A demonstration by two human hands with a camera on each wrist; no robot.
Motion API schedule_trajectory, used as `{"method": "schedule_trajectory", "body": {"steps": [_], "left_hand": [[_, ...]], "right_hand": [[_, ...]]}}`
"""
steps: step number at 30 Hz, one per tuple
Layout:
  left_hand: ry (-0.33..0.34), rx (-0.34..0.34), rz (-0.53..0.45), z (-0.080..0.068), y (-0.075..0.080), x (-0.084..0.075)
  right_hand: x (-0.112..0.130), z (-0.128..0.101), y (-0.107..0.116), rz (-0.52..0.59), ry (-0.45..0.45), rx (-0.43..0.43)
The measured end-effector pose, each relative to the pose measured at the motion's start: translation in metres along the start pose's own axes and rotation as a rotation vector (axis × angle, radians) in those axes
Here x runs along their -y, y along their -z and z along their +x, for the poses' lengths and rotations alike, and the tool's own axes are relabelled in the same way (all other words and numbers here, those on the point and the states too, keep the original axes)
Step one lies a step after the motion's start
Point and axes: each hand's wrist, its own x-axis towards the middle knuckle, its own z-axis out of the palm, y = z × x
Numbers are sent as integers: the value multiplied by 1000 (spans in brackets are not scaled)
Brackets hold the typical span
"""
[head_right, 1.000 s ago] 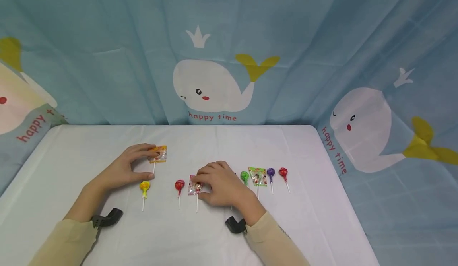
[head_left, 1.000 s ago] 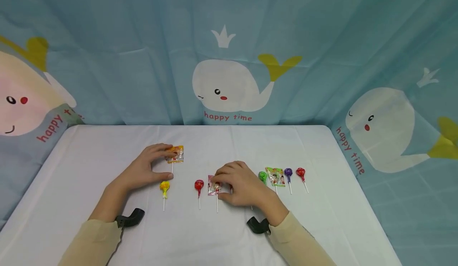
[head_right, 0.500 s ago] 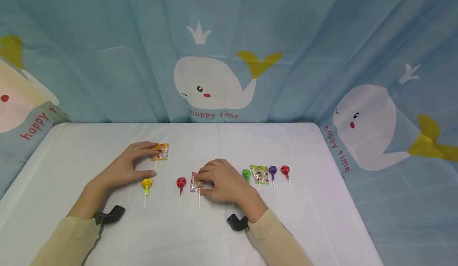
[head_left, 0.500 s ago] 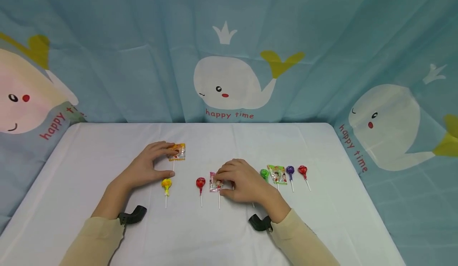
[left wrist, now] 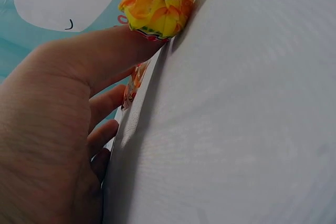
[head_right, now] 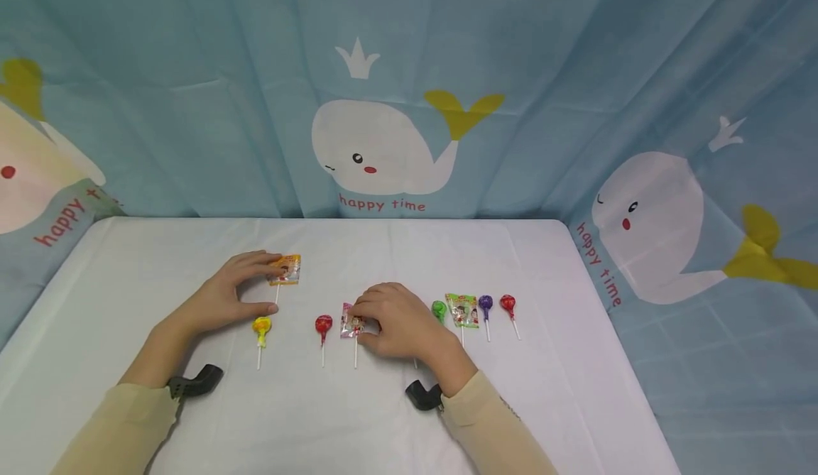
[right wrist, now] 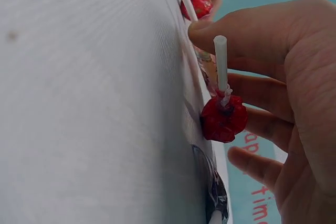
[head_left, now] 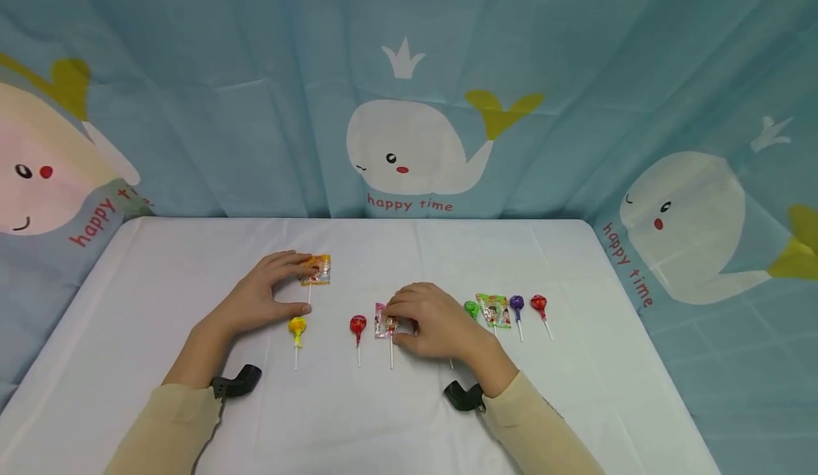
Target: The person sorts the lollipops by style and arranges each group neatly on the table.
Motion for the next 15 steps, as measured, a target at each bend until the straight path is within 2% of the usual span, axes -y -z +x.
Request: {"method": "schedule_trajectory", "body": {"steps": [9, 15], "left_hand": [[-12, -4, -4, 0, -1, 0], [6, 4, 1, 0, 0, 0]], "right_hand": [[3, 0, 5, -45, -2, -13], [2, 6, 12, -53, -24, -14]]}}
